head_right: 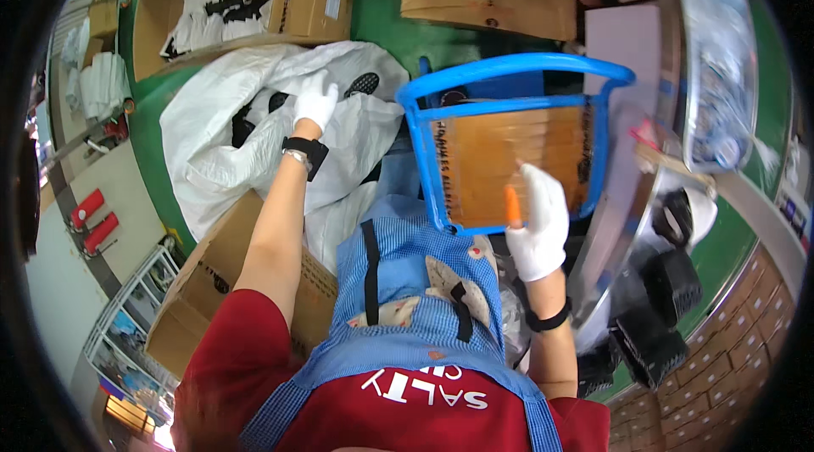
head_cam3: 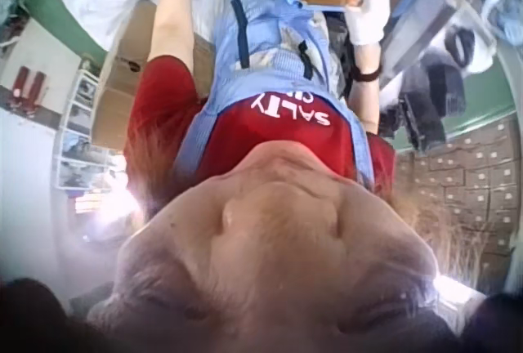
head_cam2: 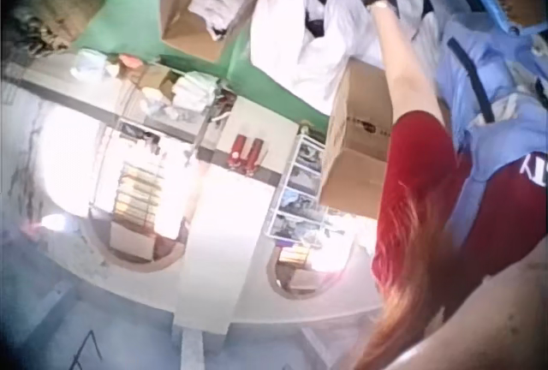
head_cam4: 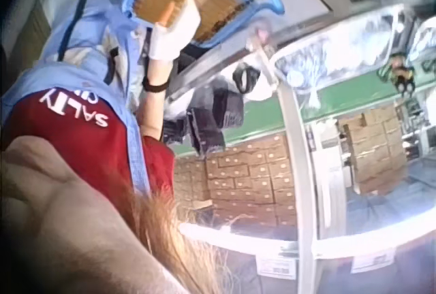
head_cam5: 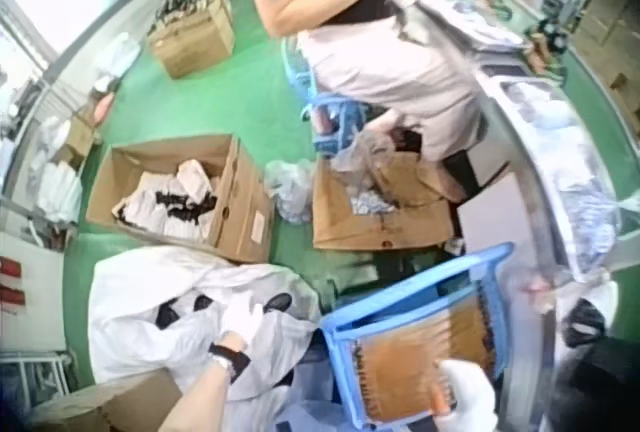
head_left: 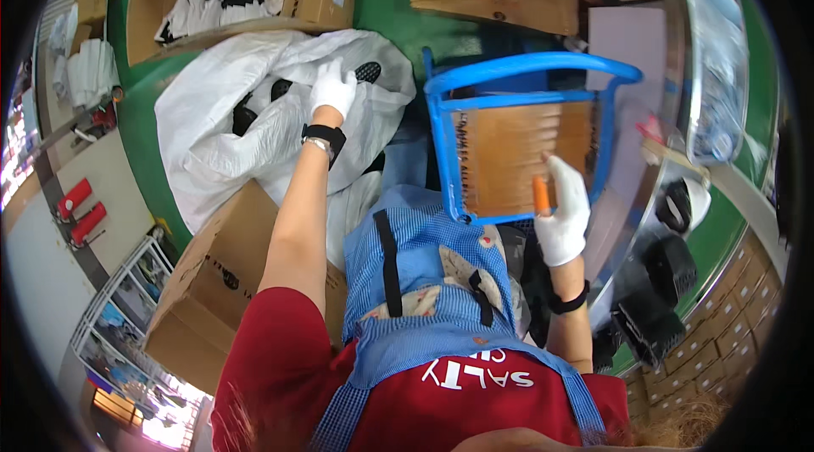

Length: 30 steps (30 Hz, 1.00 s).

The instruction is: Inspecting and sorting various shoe components including outsoles and insoles on a manufacturing line.

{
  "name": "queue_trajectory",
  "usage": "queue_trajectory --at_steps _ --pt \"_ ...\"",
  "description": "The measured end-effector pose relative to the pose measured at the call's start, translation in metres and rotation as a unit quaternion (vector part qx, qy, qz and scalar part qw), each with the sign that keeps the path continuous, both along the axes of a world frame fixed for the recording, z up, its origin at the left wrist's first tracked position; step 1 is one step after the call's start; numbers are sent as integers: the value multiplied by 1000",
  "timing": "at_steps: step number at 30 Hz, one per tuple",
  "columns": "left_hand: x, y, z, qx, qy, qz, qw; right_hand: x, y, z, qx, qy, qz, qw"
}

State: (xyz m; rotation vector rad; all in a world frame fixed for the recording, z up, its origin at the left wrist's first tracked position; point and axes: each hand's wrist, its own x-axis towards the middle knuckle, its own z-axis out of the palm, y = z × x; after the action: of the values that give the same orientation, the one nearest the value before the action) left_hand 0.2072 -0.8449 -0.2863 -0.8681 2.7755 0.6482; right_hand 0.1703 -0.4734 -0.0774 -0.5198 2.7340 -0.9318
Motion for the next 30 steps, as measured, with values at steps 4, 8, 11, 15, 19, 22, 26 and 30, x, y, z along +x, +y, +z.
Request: queue_trajectory --at_steps 4,8,11,15,19,22,26,30 --pt "28 -18 -68 62 -151 -50 985 -49 -21 -26 -107 -109 4 988" --pt "41 -21 -113 85 -151 -20 985 -80 -30 -40 -180 -116 -41 976" --pt "37 -24 -154 54 -189 -55 979 -76 -31 -71 2 45 -31 999" --pt "38 -25 -216 -14 -265 -172 949 -66 -28 -128 -169 45 27 984" --pt "84 -13 -275 80 -393 -228 887 -56 -29 -154 36 48 7 998" --pt "165 6 -286 159 -285 -65 943 -54 -34 -154 93 51 59 993" --pt "248 14 -280 116 -463 -48 878 -56 -38 -150 142 60 104 983" --pt "270 35 -269 209 -514 -94 826 -56 -33 -150 126 27 100 987"
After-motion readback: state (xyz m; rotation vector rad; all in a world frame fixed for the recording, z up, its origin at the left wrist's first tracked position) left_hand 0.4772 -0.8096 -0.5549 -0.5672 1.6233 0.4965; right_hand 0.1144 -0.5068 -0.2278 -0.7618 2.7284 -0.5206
